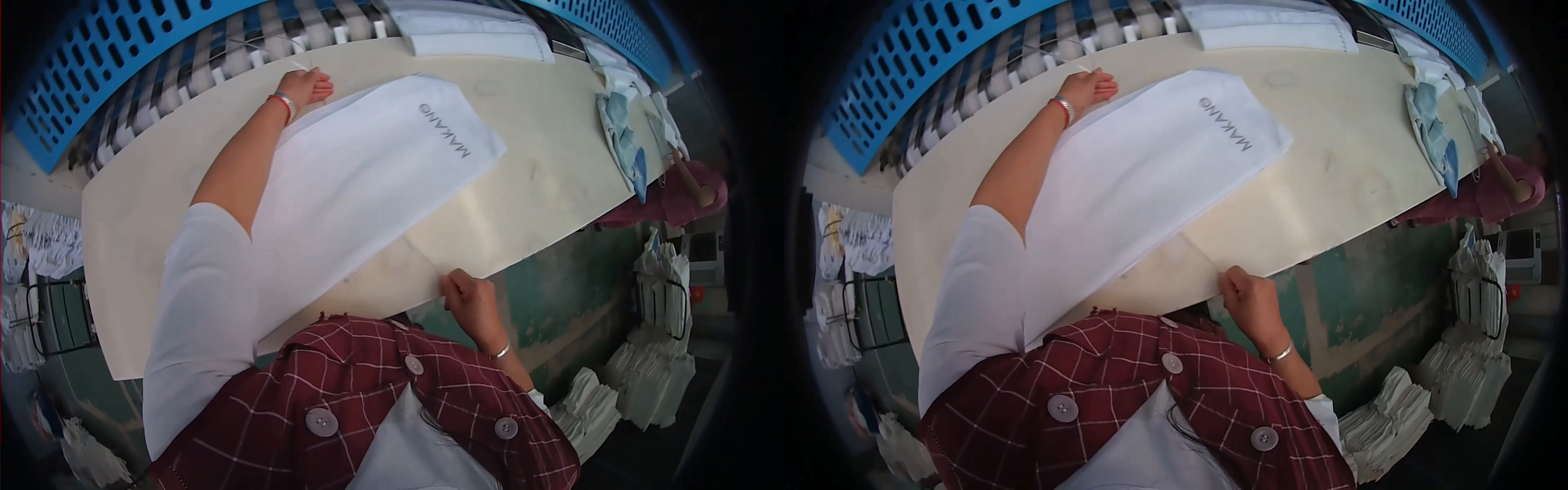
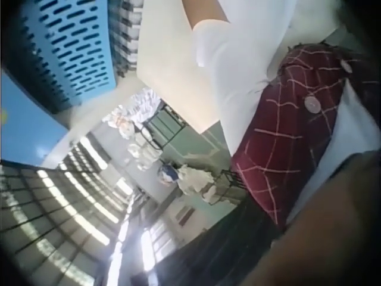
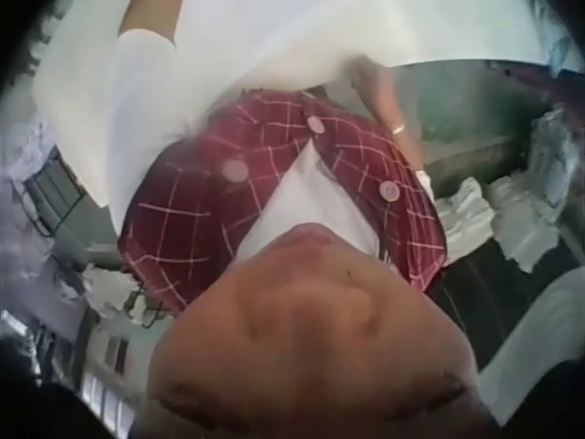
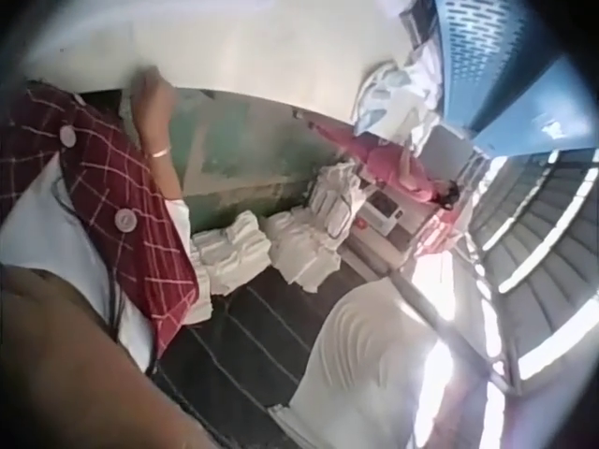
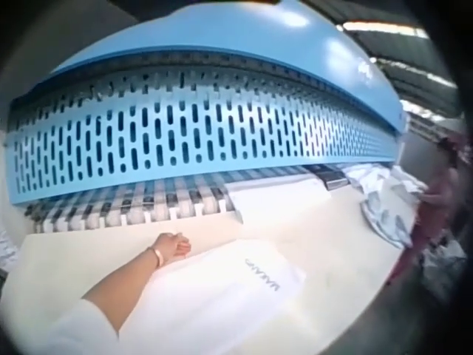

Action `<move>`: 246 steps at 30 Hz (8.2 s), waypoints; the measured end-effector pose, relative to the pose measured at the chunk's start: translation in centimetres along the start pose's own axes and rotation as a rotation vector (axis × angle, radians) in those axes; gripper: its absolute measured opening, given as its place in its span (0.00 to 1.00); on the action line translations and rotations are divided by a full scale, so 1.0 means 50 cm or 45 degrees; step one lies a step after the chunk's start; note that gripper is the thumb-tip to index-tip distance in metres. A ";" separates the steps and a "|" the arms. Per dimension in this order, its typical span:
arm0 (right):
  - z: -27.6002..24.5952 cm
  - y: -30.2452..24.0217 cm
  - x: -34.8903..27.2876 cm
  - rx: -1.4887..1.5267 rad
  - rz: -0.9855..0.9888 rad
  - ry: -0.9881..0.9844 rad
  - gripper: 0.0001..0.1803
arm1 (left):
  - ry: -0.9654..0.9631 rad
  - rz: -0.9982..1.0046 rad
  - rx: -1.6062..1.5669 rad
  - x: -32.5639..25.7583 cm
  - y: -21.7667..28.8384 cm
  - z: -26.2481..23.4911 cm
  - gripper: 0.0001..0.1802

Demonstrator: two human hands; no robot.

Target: Folding white linens and stacking them on a work table in a laundry facility.

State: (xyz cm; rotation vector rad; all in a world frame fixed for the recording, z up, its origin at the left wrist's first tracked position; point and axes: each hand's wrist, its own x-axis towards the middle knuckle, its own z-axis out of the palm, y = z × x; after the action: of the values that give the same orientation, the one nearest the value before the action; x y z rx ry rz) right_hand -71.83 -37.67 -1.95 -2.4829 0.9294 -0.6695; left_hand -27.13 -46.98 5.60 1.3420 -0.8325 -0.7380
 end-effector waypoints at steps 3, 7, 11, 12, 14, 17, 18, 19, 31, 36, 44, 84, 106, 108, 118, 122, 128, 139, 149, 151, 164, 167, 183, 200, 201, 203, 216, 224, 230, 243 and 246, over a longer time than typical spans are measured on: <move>-0.002 0.009 -0.033 -0.001 0.086 0.072 0.10 | -0.068 0.057 -0.006 0.001 -0.014 0.039 0.23; -0.013 0.011 -0.055 0.010 0.206 0.122 0.08 | 0.064 0.061 0.245 -0.008 -0.005 0.056 0.21; -0.061 -0.008 -0.029 -0.060 0.026 0.288 0.06 | -0.079 -0.276 1.017 -0.109 0.074 -0.006 0.19; -0.072 -0.013 -0.007 -0.032 -0.122 0.463 0.10 | -0.049 -0.189 0.799 -0.144 0.086 -0.006 0.18; -0.077 -0.020 0.052 0.172 -0.287 0.372 0.16 | -0.023 0.008 0.285 -0.244 0.117 0.004 0.17; -0.037 -0.145 0.159 0.609 -0.594 0.190 0.25 | -0.114 0.310 -0.249 -0.409 0.167 0.094 0.19; -0.033 -0.180 0.173 0.739 -0.676 0.066 0.30 | -0.278 0.386 -0.427 -0.458 0.182 0.132 0.22; -0.030 -0.193 0.182 0.750 -0.700 0.021 0.30 | -0.339 0.436 -0.346 -0.504 0.213 0.176 0.22; -0.083 -0.061 0.230 0.859 -0.524 -1.156 0.09 | 0.763 0.380 -0.431 -0.771 0.117 -0.207 0.14; 0.036 0.142 0.205 0.516 -0.711 -1.240 0.06 | 1.134 -0.147 -0.722 -0.835 -0.072 -0.233 0.15; 0.066 0.126 0.096 0.271 -0.250 -1.085 0.10 | 0.832 -0.226 -0.388 -0.566 -0.119 -0.233 0.17; -0.141 0.409 1.123 -0.582 -0.758 -0.052 0.14 | 0.216 0.655 1.528 -0.002 0.194 0.332 0.22; -0.346 0.111 0.498 -0.065 -0.964 -0.642 0.22 | -0.280 -0.273 1.359 -0.650 0.223 -0.035 0.26; -0.316 0.132 0.532 0.023 -0.761 -0.384 0.23 | -0.050 -0.098 1.435 -0.639 0.130 -0.062 0.29; -0.257 0.111 0.692 -0.612 -0.816 -0.498 0.18 | 0.149 -0.231 1.575 -0.571 0.114 -0.060 0.13; -0.269 0.117 0.732 -0.259 -0.753 -0.293 0.16 | 0.446 0.160 1.856 -0.569 0.145 -0.109 0.12; -0.241 0.045 0.750 -0.317 -1.004 0.025 0.23 | 0.606 0.215 2.281 -0.552 0.170 -0.102 0.23; -0.276 0.150 0.644 -0.411 -1.280 -0.118 0.23 | 0.393 0.288 2.075 -0.661 0.112 -0.026 0.40; -0.256 0.221 0.490 -0.607 -1.115 -0.339 0.30 | 0.375 0.130 1.831 -0.745 0.007 0.087 0.37; -0.271 0.217 0.497 -0.498 -1.029 -0.473 0.29 | 0.229 0.011 1.735 -0.728 0.029 0.084 0.34; -0.229 0.113 0.604 -0.242 -0.938 -0.362 0.21 | 0.218 0.047 1.778 -0.589 0.082 0.078 0.28; -0.181 0.050 0.716 -0.117 -0.892 -0.422 0.17 | 0.197 0.018 1.748 -0.590 0.096 0.080 0.30; 0.248 -0.294 1.128 -0.549 -1.293 -0.061 0.09 | 0.167 -0.058 1.622 -0.532 0.092 0.044 0.36; -0.388 0.042 0.804 -0.676 -1.092 0.159 0.18 | 0.823 0.918 2.054 -0.333 0.305 -0.032 0.24; -0.393 0.076 0.754 -0.587 -1.144 0.249 0.19 | 0.756 1.145 2.090 -0.374 0.312 -0.010 0.27; -0.386 0.142 0.649 -0.471 -1.217 0.277 0.20 | 0.661 1.042 2.179 -0.501 0.292 0.065 0.30; -0.345 0.226 0.440 -0.295 -1.085 -0.049 0.20 | 0.466 0.383 1.869 -0.741 0.087 0.159 0.33; -0.325 0.187 0.491 -0.084 -0.915 -0.318 0.19 | 0.148 0.129 1.400 -0.748 0.085 0.135 0.26; -0.222 0.194 0.597 -0.576 -1.054 0.134 0.24 | 0.412 0.043 1.824 -0.689 0.030 0.111 0.27; -0.296 0.211 0.518 -0.267 -0.433 -0.277 0.30 | 0.211 -0.147 1.824 -0.626 0.098 0.127 0.31; -0.314 0.204 0.516 -0.247 -0.407 -0.284 0.30 | 0.263 0.009 1.641 -0.580 0.089 0.177 0.31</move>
State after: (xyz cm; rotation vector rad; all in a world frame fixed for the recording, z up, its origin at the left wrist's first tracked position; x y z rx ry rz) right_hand -68.58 -65.68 12.90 -2.8409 0.5431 -0.3985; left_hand -49.90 -26.60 7.78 2.4787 -1.1910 0.0568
